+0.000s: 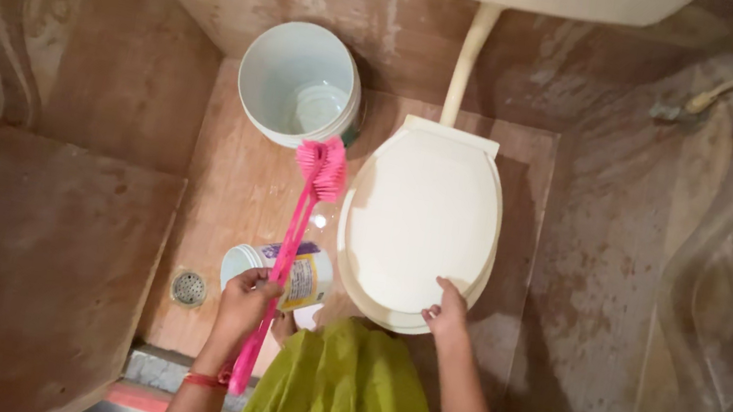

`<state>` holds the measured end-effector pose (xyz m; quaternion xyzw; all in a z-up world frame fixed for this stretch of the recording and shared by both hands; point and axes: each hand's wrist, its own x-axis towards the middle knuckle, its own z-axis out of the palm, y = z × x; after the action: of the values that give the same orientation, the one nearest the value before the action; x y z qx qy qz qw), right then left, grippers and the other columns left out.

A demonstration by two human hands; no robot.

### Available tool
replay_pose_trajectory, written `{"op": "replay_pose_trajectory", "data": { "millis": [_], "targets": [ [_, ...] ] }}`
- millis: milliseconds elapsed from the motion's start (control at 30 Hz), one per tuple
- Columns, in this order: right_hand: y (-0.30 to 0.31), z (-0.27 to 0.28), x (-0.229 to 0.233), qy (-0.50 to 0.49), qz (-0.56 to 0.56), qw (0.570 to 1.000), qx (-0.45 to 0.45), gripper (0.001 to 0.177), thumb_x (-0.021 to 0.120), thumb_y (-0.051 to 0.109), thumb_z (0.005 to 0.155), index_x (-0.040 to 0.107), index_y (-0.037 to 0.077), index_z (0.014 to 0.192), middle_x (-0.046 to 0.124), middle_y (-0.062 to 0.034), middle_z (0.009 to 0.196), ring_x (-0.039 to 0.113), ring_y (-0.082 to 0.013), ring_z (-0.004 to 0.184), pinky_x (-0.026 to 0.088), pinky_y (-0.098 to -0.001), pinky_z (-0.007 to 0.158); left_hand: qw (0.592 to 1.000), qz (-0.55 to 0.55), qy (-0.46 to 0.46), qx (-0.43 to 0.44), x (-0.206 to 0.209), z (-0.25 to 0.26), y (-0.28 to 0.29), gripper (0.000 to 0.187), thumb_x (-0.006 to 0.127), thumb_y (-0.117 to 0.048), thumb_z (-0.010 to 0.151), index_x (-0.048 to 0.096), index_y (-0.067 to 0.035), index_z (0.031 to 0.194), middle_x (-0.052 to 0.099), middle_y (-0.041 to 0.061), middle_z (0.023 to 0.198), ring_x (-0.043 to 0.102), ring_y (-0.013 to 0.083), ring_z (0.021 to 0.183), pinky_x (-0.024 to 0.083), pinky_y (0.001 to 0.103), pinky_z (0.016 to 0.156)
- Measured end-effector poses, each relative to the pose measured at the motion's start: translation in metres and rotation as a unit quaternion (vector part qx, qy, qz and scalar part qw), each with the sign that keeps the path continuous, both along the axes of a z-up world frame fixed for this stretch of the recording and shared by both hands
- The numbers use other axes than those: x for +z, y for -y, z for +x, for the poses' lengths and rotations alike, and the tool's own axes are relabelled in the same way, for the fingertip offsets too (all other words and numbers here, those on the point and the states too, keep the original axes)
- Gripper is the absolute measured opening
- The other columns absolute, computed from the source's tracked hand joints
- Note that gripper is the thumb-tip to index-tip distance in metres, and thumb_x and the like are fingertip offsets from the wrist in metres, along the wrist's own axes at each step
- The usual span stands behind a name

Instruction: The person cleans a toilet by pouring water from a mug onto the seat and tank, scrubbing with a pink brush, and applying blue liquid cleaner into the bowl. The person scrubs the bowl and rinses the brush repeatedly.

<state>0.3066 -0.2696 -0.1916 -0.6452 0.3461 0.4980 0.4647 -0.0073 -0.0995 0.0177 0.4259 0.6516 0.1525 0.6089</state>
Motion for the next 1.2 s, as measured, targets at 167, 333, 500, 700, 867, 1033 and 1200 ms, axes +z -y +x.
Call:
{"op": "replay_pose_trajectory", "data": {
  "millis": [167,333,500,700,867,1033,1200],
  "targets": [
    [-0.037,0.068,0.06,0.035,0.116,0.992,-0.035,0.034,0.074,0.029,0.087,0.061,0.022,0.118,0.053,-0.0012,0.098,0.039,-0.0162,0.078,0.043,-0.0359,0.065,0.998,-0.005,0.032,0.06,0.017,0.006,-0.008,0.022,0.068,-0.008,0.083,0.072,0.003,0.102,0.072,0.008,0.081,0.067,0.0157,0.063,0.058,0.032,0.055],
    [-0.151,0.173,0.145,0.083,0.368,0.922,-0.085,0.034,0.06,0.028,0.098,0.052,0.009,0.125,0.06,-0.0188,0.123,0.064,-0.0339,0.103,0.059,-0.0511,0.088,0.998,0.053,0.024,0.036,0.021,0.013,-0.012,0.021,0.069,-0.006,0.082,0.074,0.003,0.099,0.07,0.01,0.075,0.063,0.017,0.056,0.052,0.032,0.051],
    [-0.208,0.212,0.171,0.229,0.422,0.877,-0.013,0.041,0.066,0.029,0.099,0.053,0.011,0.134,0.053,-0.0042,0.125,0.059,-0.0241,0.105,0.051,-0.0486,0.093,0.998,0.028,0.046,0.019,0.011,0.033,-0.007,0.023,0.07,-0.006,0.079,0.074,0.005,0.099,0.07,0.01,0.074,0.063,0.0177,0.055,0.052,0.032,0.05],
    [-0.121,0.134,0.087,0.105,0.269,0.951,0.106,0.039,0.06,0.03,0.097,0.056,0.011,0.131,0.061,-0.0126,0.127,0.064,-0.0281,0.105,0.053,-0.0467,0.092,0.998,0.02,0.025,-0.05,0.003,0.05,0.008,0.023,0.073,-0.009,0.076,0.078,0.003,0.095,0.072,0.011,0.074,0.066,0.0173,0.061,0.054,0.032,0.055],
    [-0.035,0.103,0.049,0.046,0.223,0.969,0.092,0.032,0.061,0.025,0.099,0.056,0.006,0.124,0.063,-0.0118,0.119,0.062,-0.0275,0.101,0.054,-0.0436,0.089,0.993,0.056,-0.001,-0.103,0.0,0.073,0.007,0.026,0.076,-0.013,0.074,0.078,0.002,0.095,0.077,0.011,0.08,0.071,0.0173,0.069,0.057,0.032,0.065],
    [-0.017,0.089,0.074,0.075,0.238,0.963,0.098,0.026,0.062,0.024,0.099,0.057,0.009,0.121,0.068,-0.0073,0.107,0.062,-0.0223,0.09,0.054,-0.0377,0.08,0.99,0.072,-0.013,-0.122,0.001,0.109,0.003,0.028,0.076,-0.015,0.072,0.079,0.002,0.094,0.077,0.015,0.08,0.074,0.0213,0.072,0.058,0.035,0.068],
    [-0.034,0.022,0.154,0.057,0.291,0.903,0.31,0.044,0.061,0.038,0.104,0.062,-0.003,0.118,0.068,-0.0116,0.094,0.065,-0.0228,0.077,0.056,-0.0365,0.07,0.987,0.088,-0.03,-0.13,-0.007,0.144,0.014,0.033,0.074,-0.023,0.074,0.08,-0.001,0.098,0.079,0.02,0.085,0.077,0.0278,0.077,0.059,0.038,0.073]
  ]
}}
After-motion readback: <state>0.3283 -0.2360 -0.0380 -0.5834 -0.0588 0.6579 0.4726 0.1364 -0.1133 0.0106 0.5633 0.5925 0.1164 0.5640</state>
